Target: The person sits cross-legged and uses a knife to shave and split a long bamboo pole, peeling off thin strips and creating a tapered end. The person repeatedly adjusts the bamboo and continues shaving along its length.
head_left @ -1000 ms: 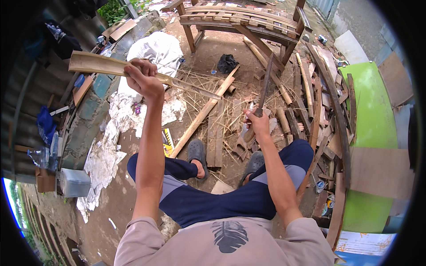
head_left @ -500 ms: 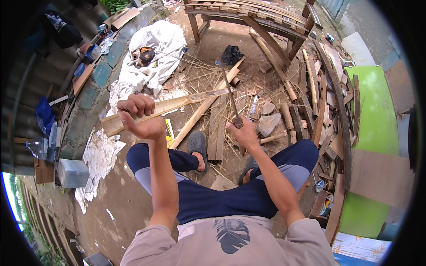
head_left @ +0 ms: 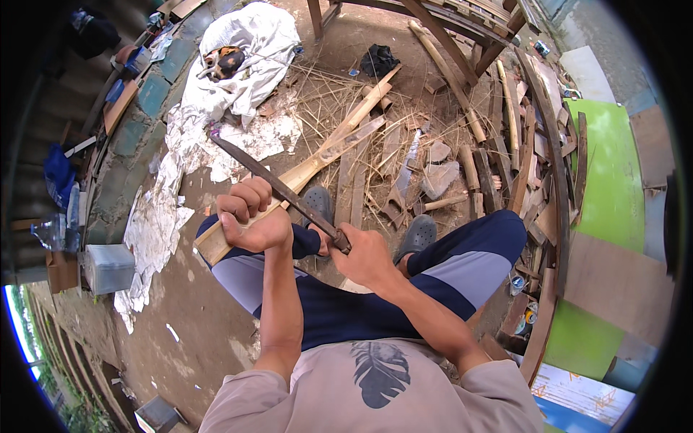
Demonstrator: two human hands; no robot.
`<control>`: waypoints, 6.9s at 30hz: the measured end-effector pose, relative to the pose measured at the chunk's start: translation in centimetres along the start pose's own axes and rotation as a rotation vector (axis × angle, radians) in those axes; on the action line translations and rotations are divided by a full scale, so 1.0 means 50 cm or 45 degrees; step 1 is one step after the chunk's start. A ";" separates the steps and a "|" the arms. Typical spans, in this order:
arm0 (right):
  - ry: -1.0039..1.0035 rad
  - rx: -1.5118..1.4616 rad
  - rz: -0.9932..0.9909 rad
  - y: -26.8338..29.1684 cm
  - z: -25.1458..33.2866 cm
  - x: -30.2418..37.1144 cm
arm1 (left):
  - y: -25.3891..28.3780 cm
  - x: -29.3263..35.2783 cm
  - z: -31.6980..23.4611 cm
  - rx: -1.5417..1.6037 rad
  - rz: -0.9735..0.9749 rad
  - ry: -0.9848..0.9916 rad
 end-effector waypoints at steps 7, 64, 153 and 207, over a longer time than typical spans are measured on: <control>-0.270 0.122 0.018 -0.001 -0.100 0.002 | -0.009 0.034 -0.064 -0.648 -0.257 -0.228; -0.013 0.112 -0.006 -0.032 -0.099 -0.031 | -0.020 0.015 -0.102 -0.085 -0.087 0.023; -0.855 -0.092 -0.047 0.120 -0.411 -0.211 | 0.110 -0.062 -0.080 -0.257 -0.765 -0.156; -0.148 0.387 0.199 0.026 -0.142 -0.114 | 0.090 -0.017 -0.090 -0.151 -0.171 0.138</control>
Point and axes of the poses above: each hand's wrist, its own x-axis away from the middle knuckle, its own y-axis out of the back of the hand, z = x × y, the point moved 4 cm from there along -x, towards the middle knuckle, and after that the axes turned 9 degrees about z, right-handed, at the moved point
